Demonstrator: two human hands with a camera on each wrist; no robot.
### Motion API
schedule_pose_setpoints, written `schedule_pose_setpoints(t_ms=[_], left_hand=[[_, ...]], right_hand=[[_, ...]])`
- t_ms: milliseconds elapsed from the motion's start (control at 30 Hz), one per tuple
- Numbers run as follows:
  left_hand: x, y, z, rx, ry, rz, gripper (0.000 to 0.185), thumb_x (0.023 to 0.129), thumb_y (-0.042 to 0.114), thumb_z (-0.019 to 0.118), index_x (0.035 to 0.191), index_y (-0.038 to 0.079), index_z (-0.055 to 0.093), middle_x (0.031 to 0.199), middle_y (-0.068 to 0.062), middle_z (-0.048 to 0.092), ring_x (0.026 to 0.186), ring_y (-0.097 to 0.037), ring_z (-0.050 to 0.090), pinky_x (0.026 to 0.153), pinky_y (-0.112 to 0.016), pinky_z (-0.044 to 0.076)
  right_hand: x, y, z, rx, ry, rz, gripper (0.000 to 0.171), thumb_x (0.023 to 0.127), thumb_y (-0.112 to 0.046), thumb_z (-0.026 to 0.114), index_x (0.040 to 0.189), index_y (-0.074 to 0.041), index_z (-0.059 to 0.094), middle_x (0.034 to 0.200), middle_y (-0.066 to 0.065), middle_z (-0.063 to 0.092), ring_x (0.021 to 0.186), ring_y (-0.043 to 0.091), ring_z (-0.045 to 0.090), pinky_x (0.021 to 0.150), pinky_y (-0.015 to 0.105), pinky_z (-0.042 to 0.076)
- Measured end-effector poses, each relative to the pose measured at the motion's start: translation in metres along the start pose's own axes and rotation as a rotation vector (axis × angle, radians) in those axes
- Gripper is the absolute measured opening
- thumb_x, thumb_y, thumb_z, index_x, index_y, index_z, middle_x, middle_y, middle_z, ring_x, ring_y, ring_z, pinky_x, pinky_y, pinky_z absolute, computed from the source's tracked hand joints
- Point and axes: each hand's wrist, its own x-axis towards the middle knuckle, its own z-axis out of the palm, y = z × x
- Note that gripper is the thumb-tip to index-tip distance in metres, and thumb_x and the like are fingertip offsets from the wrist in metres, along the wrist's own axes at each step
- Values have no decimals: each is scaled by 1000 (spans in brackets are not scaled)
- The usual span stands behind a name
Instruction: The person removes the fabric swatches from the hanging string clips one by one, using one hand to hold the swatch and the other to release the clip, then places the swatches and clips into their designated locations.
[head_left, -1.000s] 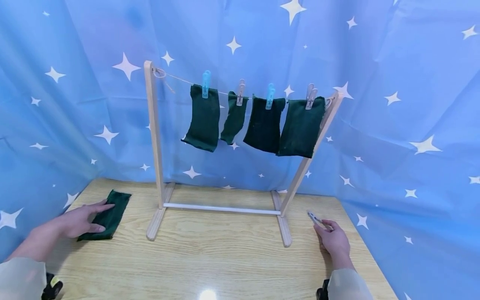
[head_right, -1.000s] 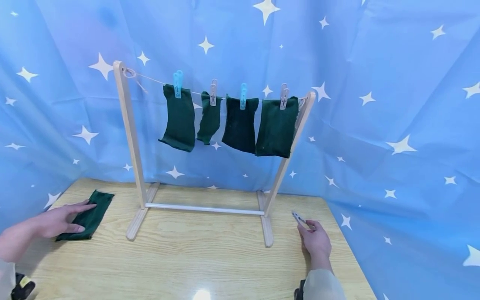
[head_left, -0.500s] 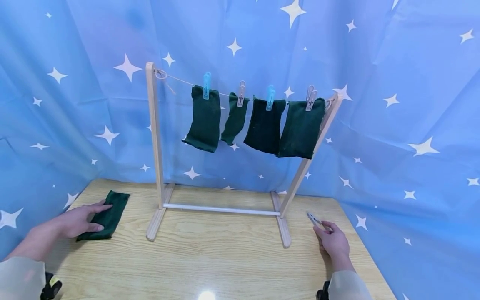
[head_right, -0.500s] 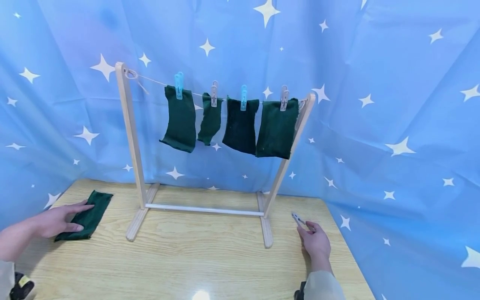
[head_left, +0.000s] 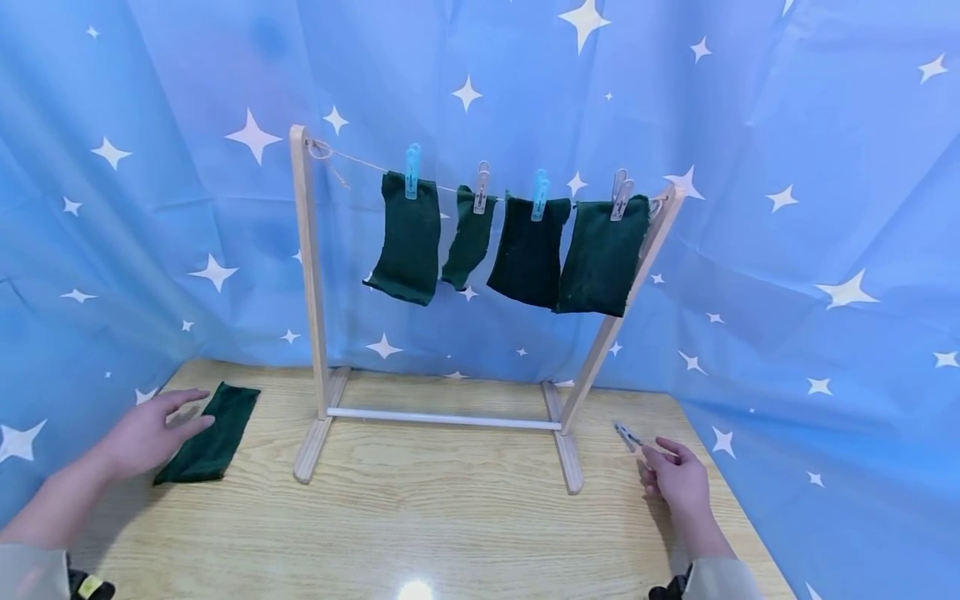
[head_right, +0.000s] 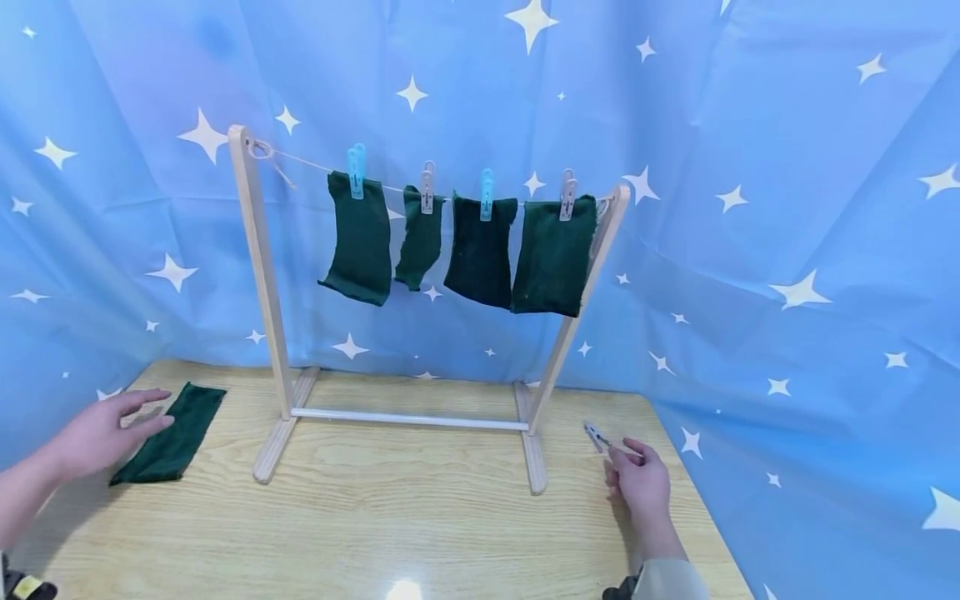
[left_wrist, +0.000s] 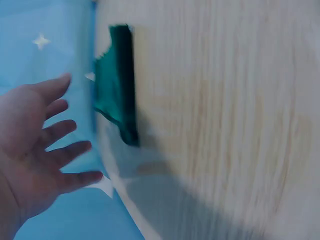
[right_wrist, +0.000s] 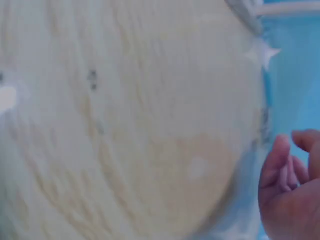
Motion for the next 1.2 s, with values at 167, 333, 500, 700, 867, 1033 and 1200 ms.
schedule_pose_setpoints(t_ms=[167, 333, 500, 700, 867, 1033, 1200], left_hand=[[-8, 34, -2, -61, 196, 1, 50, 115, 37, 60, 149, 0, 64, 144, -35, 65, 117, -46, 72, 78, -46, 62], [-11, 76, -6, -130, 255, 32, 40, 113, 40, 64, 144, 15, 71, 135, -21, 74, 95, 10, 64, 70, -25, 55], [-11, 116, -11, -212, 239, 72, 39, 112, 42, 66, 144, 22, 72, 134, -12, 76, 95, 11, 65, 75, -23, 56], [-3, 159, -19, -287, 215, 116, 38, 111, 49, 65, 142, 28, 72, 136, -5, 77, 102, 8, 69, 79, -25, 57], [9, 189, -23, -358, 212, 155, 39, 110, 49, 66, 140, 26, 73, 133, -3, 78, 103, -2, 73, 79, -26, 59], [22, 221, -33, -404, 209, 209, 39, 109, 49, 67, 141, 28, 72, 130, -1, 78, 105, -12, 76, 84, -23, 61], [40, 250, -40, -454, 228, 267, 42, 108, 49, 69, 143, 25, 71, 129, -3, 79, 102, -13, 77, 88, -21, 61]], right_hand=[[-15, -24, 3, 25, 30, -81, 51, 114, -31, 61, 156, -3, 54, 97, -20, 68, 76, 3, 68, 63, 25, 60], [-37, -59, 12, 44, -28, -175, 44, 112, -33, 65, 147, -6, 63, 93, -22, 69, 77, 4, 67, 62, 24, 57], [-57, -97, 26, 46, -101, -286, 40, 111, -34, 69, 140, -6, 68, 96, -15, 68, 76, 8, 66, 60, 26, 56], [-81, -151, 39, -13, -189, -401, 45, 109, -43, 69, 139, -9, 70, 107, -5, 68, 78, 14, 67, 61, 28, 58], [-95, -199, 52, -28, -239, -486, 42, 108, -48, 70, 135, -16, 72, 109, 5, 67, 79, 19, 66, 63, 29, 59], [-106, -242, 63, -36, -267, -582, 39, 108, -50, 70, 133, -20, 73, 112, 9, 66, 73, 21, 65, 64, 29, 59], [-114, -278, 75, -40, -289, -673, 39, 108, -48, 70, 133, -18, 74, 112, 8, 67, 73, 22, 65, 64, 31, 59]])
